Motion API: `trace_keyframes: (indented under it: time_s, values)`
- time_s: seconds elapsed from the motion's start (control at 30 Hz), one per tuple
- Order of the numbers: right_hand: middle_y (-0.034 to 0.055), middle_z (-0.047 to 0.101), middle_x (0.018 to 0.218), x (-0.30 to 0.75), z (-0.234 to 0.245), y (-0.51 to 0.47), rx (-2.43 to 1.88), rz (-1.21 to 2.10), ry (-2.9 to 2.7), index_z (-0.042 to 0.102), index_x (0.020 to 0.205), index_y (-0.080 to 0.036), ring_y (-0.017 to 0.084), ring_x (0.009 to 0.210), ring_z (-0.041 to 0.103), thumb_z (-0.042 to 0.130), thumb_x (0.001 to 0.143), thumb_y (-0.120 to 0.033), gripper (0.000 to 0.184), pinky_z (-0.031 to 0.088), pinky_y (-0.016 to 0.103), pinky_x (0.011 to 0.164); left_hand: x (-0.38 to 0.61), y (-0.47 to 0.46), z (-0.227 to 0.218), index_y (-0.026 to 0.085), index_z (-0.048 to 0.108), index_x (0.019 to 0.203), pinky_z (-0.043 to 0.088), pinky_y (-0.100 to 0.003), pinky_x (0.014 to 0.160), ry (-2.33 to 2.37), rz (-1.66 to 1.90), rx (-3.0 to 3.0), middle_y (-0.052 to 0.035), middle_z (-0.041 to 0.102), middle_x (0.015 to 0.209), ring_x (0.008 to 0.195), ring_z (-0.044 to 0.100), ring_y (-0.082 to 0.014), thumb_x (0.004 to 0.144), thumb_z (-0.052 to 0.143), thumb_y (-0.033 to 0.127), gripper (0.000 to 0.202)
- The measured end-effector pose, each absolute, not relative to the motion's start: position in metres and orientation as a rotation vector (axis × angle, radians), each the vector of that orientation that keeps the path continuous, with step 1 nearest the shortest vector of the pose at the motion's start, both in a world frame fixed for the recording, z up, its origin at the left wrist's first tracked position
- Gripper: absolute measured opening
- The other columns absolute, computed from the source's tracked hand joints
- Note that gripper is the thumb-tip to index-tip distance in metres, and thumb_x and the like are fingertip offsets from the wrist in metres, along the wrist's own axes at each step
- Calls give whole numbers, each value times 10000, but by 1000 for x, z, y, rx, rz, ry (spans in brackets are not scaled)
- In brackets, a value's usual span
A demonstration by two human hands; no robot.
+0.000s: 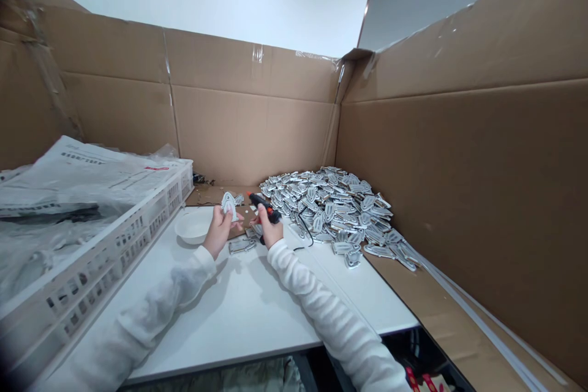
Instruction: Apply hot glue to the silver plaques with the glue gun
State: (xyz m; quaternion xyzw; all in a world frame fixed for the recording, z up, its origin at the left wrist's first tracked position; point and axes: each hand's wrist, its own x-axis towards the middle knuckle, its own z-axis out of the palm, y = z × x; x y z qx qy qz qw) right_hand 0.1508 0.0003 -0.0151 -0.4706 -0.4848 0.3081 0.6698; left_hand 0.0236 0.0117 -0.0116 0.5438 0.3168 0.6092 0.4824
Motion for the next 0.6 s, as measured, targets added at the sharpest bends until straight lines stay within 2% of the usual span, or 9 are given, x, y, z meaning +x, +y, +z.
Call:
trace_keyframes:
  time_s: [0.1, 0.23, 0.43, 0.6]
  values:
    - [8, 536, 481, 156, -9, 6, -997, 767, -886, 533, 549, -173, 149, 478, 556, 496, 676, -571, 419, 479, 271, 482, 18, 17, -13, 214, 237, 793, 435, -245, 525, 859, 1438, 1436, 72, 535, 585, 358, 431, -60, 800, 403, 258, 173]
    - [-8, 511, 499, 161, -5, 8, -963, 770, -813, 544, 589, -163, 134, 485, 542, 516, 659, -564, 407, 459, 246, 424, 11, 21, -13, 210, 253, 781, 386, -215, 476, 909, 1337, 1515, 55, 562, 585, 376, 440, -69, 747, 444, 230, 195]
    - [-2, 548, 550, 159, -3, 3, -1064, 689, -859, 536, 568, -165, 116, 463, 531, 503, 666, -570, 418, 444, 248, 492, 3, 20, -2, 142, 525, 726, 341, -207, 455, 999, 1271, 1621, 1, 578, 583, 460, 465, -95, 657, 553, 356, 226]
    - [16, 578, 555, 156, -5, -4, -1099, 571, -980, 535, 539, -172, 138, 539, 562, 453, 710, -560, 432, 440, 267, 636, 1, 19, 3, 136, 533, 597, 350, -201, 519, 1090, 1442, 1687, 17, 519, 540, 546, 483, -110, 632, 594, 397, 270]
